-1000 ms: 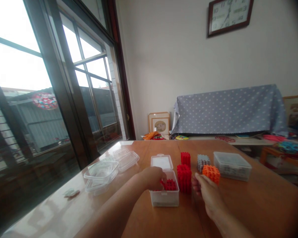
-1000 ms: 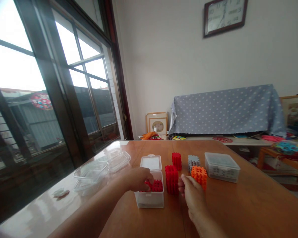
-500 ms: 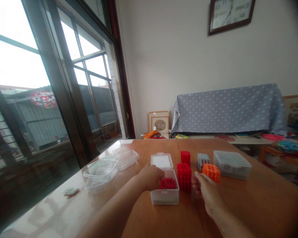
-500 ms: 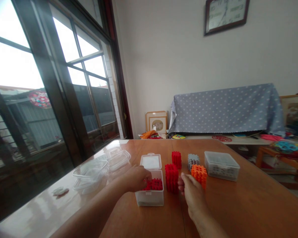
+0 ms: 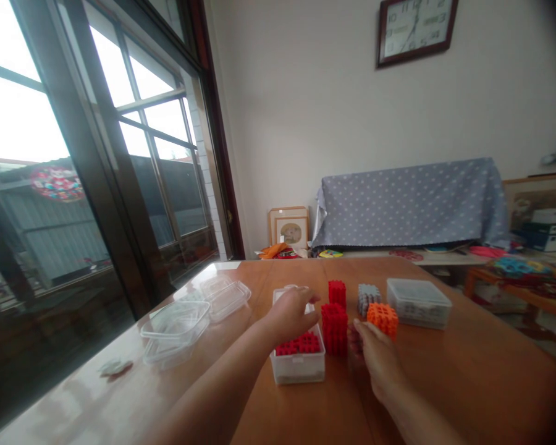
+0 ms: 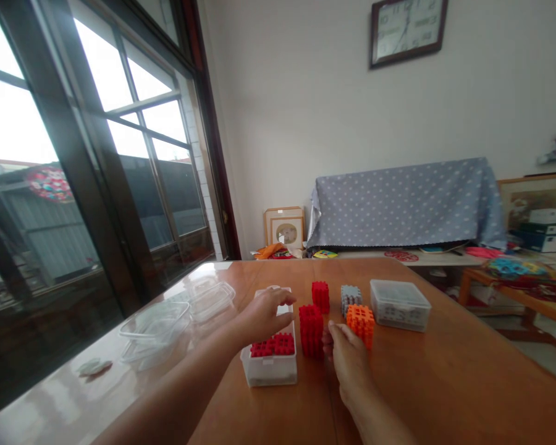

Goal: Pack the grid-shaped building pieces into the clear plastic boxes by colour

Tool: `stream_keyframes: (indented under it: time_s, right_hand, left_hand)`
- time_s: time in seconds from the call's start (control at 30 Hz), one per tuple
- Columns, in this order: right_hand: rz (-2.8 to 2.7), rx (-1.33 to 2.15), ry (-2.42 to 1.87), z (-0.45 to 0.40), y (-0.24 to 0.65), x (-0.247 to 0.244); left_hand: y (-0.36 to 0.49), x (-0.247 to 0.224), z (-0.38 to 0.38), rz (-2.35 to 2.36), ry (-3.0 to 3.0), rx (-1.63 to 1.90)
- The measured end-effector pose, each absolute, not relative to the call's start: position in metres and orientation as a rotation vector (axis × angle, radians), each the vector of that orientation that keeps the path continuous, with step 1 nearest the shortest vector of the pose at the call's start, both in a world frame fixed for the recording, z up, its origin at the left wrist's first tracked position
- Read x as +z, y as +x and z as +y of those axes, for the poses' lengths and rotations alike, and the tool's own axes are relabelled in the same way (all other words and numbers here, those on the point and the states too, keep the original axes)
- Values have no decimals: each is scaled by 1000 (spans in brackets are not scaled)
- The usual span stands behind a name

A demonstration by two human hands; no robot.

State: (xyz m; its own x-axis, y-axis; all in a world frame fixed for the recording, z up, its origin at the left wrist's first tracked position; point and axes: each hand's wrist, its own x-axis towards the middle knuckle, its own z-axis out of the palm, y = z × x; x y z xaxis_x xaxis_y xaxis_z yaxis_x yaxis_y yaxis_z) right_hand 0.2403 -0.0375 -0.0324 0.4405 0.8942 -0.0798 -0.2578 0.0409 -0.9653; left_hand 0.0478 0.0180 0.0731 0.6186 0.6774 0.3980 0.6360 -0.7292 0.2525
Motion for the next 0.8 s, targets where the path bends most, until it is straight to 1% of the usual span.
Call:
stream_keyframes:
  time_s: [0.23,0.47,0.63,0.8]
  right_hand:
    - [-664,1011,-1209,-35,242,-34]
    - [-668,1013,-1179,-37,243,-31]
    - [-677,997,-1176,-37,244,-31]
    - [-699,998,-1204,-38,243,-34]
  left_hand:
    - [73,61,31,1144,2609,584]
    - [77,56,32,1111,2465,720]
    - [55,67,20,1104,2473,785]
    - [19,80,-2,1246,2467,646]
